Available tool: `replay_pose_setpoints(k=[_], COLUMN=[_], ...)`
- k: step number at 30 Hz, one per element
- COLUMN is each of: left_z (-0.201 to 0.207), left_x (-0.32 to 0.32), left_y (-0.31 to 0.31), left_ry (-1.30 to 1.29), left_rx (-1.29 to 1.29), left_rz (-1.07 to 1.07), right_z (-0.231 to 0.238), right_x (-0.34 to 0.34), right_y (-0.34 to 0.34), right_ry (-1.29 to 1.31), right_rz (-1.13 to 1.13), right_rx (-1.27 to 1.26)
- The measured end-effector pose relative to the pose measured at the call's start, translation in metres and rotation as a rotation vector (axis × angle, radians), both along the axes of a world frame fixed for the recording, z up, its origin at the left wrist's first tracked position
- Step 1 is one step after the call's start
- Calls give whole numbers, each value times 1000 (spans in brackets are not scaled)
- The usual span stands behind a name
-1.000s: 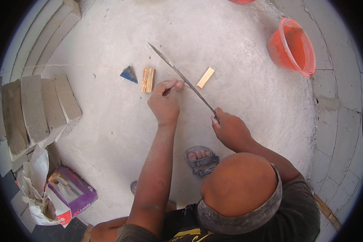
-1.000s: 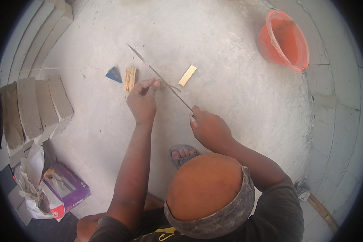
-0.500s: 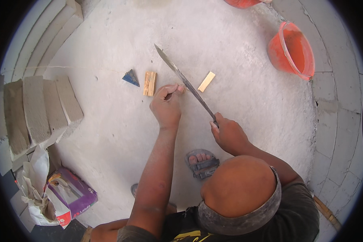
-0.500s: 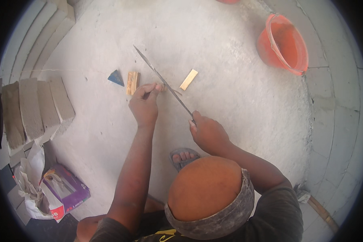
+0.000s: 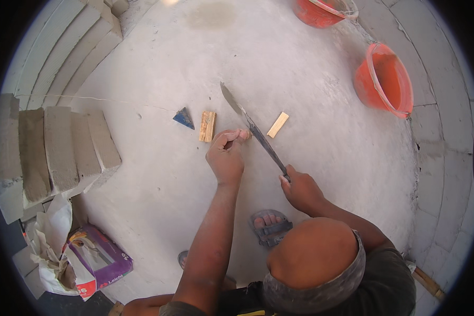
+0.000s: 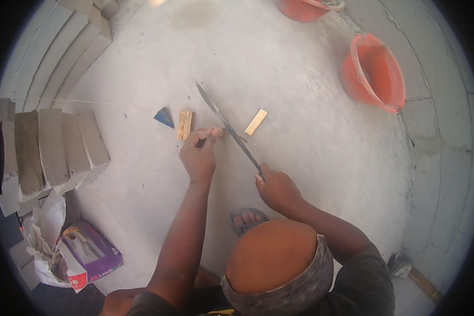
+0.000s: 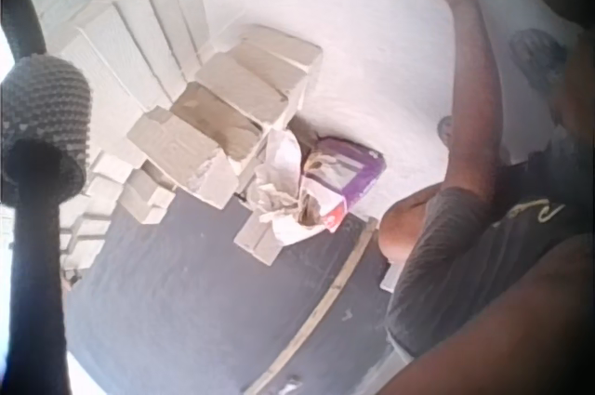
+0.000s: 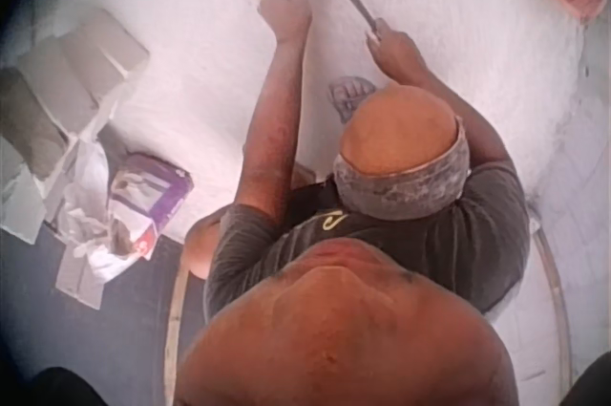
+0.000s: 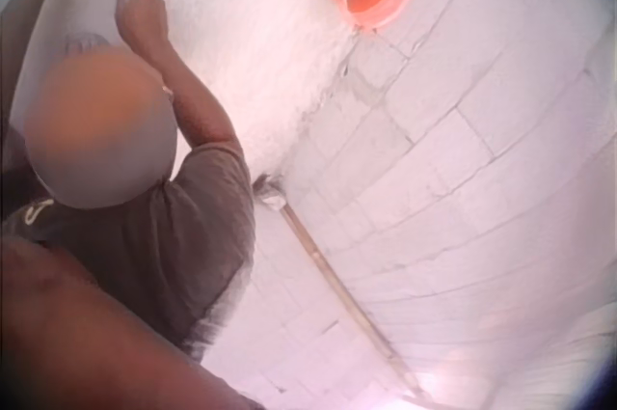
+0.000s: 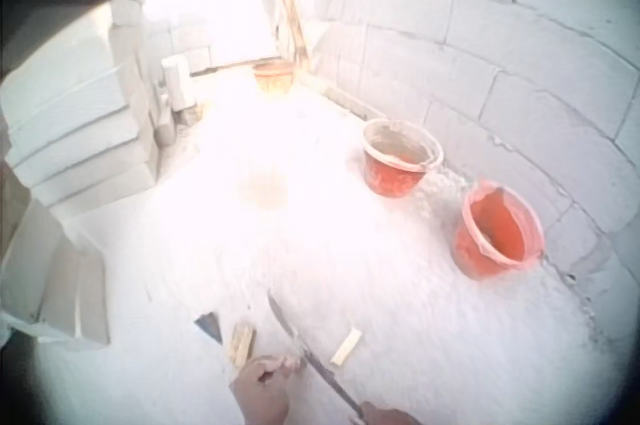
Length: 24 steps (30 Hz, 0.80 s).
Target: The person uses a hand saw to cut a white rectangular block into smaller pieces while holding it with a wooden stick. They then use a trowel to split a small wooden block into two pieces.
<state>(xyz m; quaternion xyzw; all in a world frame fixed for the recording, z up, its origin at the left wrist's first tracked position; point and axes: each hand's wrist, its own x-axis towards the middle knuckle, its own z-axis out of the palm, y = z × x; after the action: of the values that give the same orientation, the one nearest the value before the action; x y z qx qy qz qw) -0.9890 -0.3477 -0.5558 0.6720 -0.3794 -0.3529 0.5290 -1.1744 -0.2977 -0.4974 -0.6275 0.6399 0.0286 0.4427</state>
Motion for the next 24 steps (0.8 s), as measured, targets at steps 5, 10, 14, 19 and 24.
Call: replay_pose_setpoints(k=[5,10,14,19,24], left_z=[-3,-1,14,9,4], left_x=[6,-2,7,20,33], left_y=[2,5,7,20,23], left_ry=[38,14,-90,-426,-313], left_rx=[47,-7,155,40,-15], left_rz=[-7,-6,-118,-400,-384], right_z=[-5,-25,-36,-36,-55], right_x=[9,-4,3,10,2], right_y=[7,3,10,21,27], right_ry=[-33,91,156,218,212], right_rz=[-10,90,116,24,-126], right_rx=[-124,-70,-103,-140,-279])
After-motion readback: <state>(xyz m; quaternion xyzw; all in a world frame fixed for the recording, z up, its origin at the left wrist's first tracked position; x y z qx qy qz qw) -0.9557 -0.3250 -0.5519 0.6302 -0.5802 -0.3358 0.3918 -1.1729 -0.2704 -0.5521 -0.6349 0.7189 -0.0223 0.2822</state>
